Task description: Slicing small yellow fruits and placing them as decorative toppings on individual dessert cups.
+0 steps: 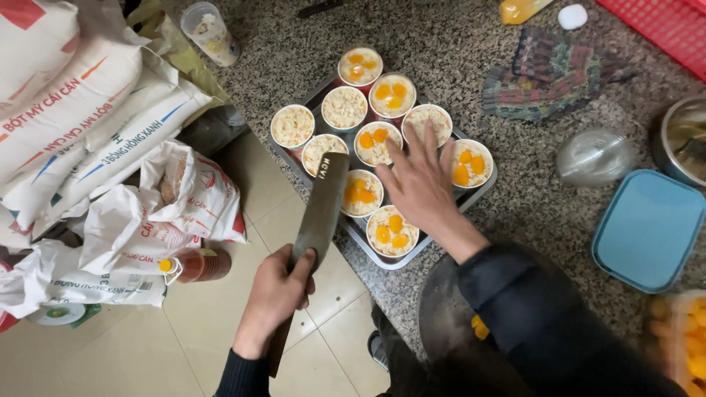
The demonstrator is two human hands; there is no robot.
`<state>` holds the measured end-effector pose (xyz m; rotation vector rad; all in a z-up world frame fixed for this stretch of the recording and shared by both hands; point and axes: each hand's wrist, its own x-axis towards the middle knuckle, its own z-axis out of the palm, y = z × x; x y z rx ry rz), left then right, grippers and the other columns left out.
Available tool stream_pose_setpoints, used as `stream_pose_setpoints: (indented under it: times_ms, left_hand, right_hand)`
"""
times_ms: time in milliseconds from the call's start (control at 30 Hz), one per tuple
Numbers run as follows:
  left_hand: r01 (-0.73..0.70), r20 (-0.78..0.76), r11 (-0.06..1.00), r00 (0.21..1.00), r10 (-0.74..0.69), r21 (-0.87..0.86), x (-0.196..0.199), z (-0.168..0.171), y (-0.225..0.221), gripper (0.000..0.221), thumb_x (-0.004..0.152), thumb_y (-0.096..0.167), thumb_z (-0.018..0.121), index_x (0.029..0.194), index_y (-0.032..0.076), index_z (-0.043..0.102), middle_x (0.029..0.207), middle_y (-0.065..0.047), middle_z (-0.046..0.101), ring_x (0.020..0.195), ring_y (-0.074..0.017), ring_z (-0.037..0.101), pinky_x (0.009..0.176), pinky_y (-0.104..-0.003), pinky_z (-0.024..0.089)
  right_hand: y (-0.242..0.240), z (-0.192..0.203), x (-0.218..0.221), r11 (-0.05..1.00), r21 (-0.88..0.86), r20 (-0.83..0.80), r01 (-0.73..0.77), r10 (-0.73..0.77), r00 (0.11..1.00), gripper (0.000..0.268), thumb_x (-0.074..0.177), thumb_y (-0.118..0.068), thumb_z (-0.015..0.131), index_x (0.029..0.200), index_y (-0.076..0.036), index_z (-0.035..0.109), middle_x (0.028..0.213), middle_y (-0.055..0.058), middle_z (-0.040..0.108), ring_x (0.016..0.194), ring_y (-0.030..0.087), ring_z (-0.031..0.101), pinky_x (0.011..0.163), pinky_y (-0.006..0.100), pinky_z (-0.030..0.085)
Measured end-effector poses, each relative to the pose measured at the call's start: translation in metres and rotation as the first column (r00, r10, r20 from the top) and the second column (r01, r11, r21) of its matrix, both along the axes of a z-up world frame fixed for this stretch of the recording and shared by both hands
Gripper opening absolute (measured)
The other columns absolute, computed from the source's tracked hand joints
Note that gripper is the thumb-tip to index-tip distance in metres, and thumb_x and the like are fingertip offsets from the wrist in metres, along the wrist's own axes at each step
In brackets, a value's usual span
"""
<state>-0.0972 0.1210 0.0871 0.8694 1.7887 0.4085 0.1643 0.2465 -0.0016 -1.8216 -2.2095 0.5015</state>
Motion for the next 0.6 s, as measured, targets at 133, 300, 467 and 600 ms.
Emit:
stream_pose_setpoints:
  times_ms: [133, 300, 467, 600]
  left_hand:
    - [0.085, 0.042, 0.996, 0.995, -0.087, 0.041, -0.002, -0.002, -0.041, 0.033, 0.113, 0.029, 0.068, 0.088, 0.007, 0.063, 0.063, -0.014, 0.069, 0.05, -0.0222, 0.059, 0.051, -0.036, 0.05]
    - [0.398, 0.074, 0.917, 0.915, -0.397, -0.001, 0.016, -0.032, -0.101, 0.038, 0.111, 0.04, 0.072, 0.088, 0.01, 0.067, 0.061, -0.008, 0.073, 0.05, -0.0174, 0.063, 0.056, -0.035, 0.051]
    - [0.507, 0.119, 0.857, 0.86, -0.496, -0.091, 0.037, -0.054, -0.145, 0.043, 0.115, 0.038, 0.07, 0.082, 0.012, 0.058, 0.059, -0.009, 0.07, 0.05, -0.017, 0.058, 0.063, -0.035, 0.052]
    - [0.501, 0.161, 0.847, 0.864, -0.477, -0.177, 0.042, -0.067, -0.166, 0.034, 0.115, 0.037, 0.068, 0.094, 0.01, 0.067, 0.064, -0.01, 0.072, 0.047, -0.018, 0.057, 0.063, -0.034, 0.053]
  right_hand:
    - [-0.066, 0.004, 0.054, 0.995, -0.024, -0.122, 0.097, -0.099, 0.988, 0.068, 0.118, -0.055, 0.027, 0.171, -0.02, 0.049, 0.189, 0.018, 0.017, 0.173, 0.044, -0.004, 0.133, 0.072, -0.009]
    - [-0.186, -0.028, 0.139, 0.921, 0.292, -0.122, 0.258, -0.232, 0.965, 0.042, 0.117, -0.04, 0.062, 0.142, -0.01, 0.078, 0.174, 0.025, 0.054, 0.172, 0.052, 0.028, 0.131, 0.084, 0.017]
    - [-0.279, -0.048, 0.168, 0.926, 0.219, -0.063, 0.307, -0.301, 0.952, 0.035, 0.112, -0.041, 0.066, 0.133, -0.018, 0.083, 0.17, 0.019, 0.058, 0.169, 0.051, 0.036, 0.13, 0.081, 0.026]
    - [-0.32, -0.042, 0.147, 0.927, 0.267, -0.099, 0.264, -0.246, 0.964, 0.026, 0.106, -0.033, 0.07, 0.12, -0.02, 0.088, 0.166, 0.019, 0.063, 0.165, 0.05, 0.044, 0.131, 0.08, 0.03]
